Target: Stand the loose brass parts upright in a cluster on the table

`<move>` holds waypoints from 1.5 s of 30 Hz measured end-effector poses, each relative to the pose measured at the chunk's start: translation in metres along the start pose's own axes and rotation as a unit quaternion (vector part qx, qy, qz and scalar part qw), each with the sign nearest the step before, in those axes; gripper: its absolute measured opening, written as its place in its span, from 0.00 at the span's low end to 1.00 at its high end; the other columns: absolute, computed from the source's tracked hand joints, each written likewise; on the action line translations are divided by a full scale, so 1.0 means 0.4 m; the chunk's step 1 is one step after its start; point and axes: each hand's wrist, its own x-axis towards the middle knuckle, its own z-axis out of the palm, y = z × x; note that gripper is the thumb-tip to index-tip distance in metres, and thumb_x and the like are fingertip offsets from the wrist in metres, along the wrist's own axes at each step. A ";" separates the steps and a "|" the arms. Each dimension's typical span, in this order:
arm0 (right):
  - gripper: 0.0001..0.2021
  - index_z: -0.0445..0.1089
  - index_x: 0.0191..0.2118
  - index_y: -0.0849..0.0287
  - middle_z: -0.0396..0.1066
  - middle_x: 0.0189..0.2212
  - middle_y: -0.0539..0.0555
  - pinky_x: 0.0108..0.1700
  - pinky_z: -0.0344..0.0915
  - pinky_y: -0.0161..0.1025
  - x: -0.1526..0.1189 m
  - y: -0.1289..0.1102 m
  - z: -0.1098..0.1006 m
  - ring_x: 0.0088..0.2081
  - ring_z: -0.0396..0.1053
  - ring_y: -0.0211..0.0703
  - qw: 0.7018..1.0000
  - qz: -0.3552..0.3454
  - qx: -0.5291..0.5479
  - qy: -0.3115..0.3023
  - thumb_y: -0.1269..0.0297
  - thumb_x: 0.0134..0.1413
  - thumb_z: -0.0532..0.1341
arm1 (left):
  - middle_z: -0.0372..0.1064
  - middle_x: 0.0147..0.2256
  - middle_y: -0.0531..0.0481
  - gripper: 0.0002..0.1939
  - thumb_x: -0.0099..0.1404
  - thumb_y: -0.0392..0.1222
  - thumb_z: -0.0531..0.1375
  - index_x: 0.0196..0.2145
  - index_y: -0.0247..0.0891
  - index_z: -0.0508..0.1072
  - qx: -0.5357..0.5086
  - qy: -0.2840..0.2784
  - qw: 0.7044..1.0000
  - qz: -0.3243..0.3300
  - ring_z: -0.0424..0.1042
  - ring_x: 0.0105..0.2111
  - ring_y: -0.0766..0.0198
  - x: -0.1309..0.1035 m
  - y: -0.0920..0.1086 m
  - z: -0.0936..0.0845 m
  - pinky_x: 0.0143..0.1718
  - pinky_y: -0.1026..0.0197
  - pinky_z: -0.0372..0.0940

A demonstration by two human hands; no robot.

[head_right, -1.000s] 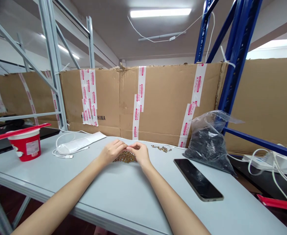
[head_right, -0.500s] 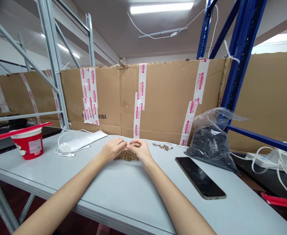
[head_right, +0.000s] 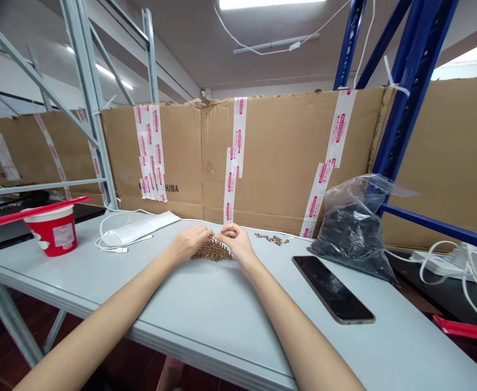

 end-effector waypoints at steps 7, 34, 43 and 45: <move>0.19 0.61 0.24 0.58 0.67 0.21 0.47 0.39 0.60 0.38 0.001 0.008 0.000 0.28 0.66 0.38 1.000 0.005 0.023 -0.014 0.57 0.27 0.70 | 0.60 0.26 0.52 0.11 0.68 0.38 0.44 0.33 0.37 0.63 0.022 -0.031 0.999 0.002 0.61 0.26 0.66 0.000 0.000 -0.001 0.27 0.64 0.53; 0.16 0.60 0.22 0.58 0.65 0.18 0.46 0.35 0.59 0.37 0.002 0.021 0.003 0.25 0.66 0.37 0.999 -0.003 0.041 -0.024 0.60 0.29 0.69 | 0.63 0.24 0.53 0.07 0.64 0.33 0.47 0.35 0.38 0.63 -0.016 -0.129 0.991 -0.032 0.63 0.23 0.66 0.000 0.007 0.000 0.24 0.64 0.53; 0.16 0.63 0.23 0.58 0.67 0.21 0.46 0.39 0.60 0.37 -0.009 0.000 -0.001 0.28 0.67 0.37 0.994 0.016 0.085 -0.067 0.61 0.29 0.70 | 0.62 0.24 0.53 0.10 0.67 0.38 0.43 0.33 0.38 0.63 -0.031 -0.103 0.993 -0.037 0.62 0.23 0.68 -0.004 0.009 0.003 0.25 0.66 0.54; 0.15 0.66 0.27 0.58 0.69 0.24 0.47 0.39 0.60 0.37 -0.013 -0.005 -0.001 0.31 0.67 0.37 0.991 0.040 0.090 -0.087 0.60 0.30 0.69 | 0.61 0.24 0.52 0.12 0.67 0.37 0.42 0.35 0.37 0.63 -0.006 -0.090 0.995 -0.033 0.62 0.22 0.68 -0.007 0.005 0.005 0.25 0.66 0.54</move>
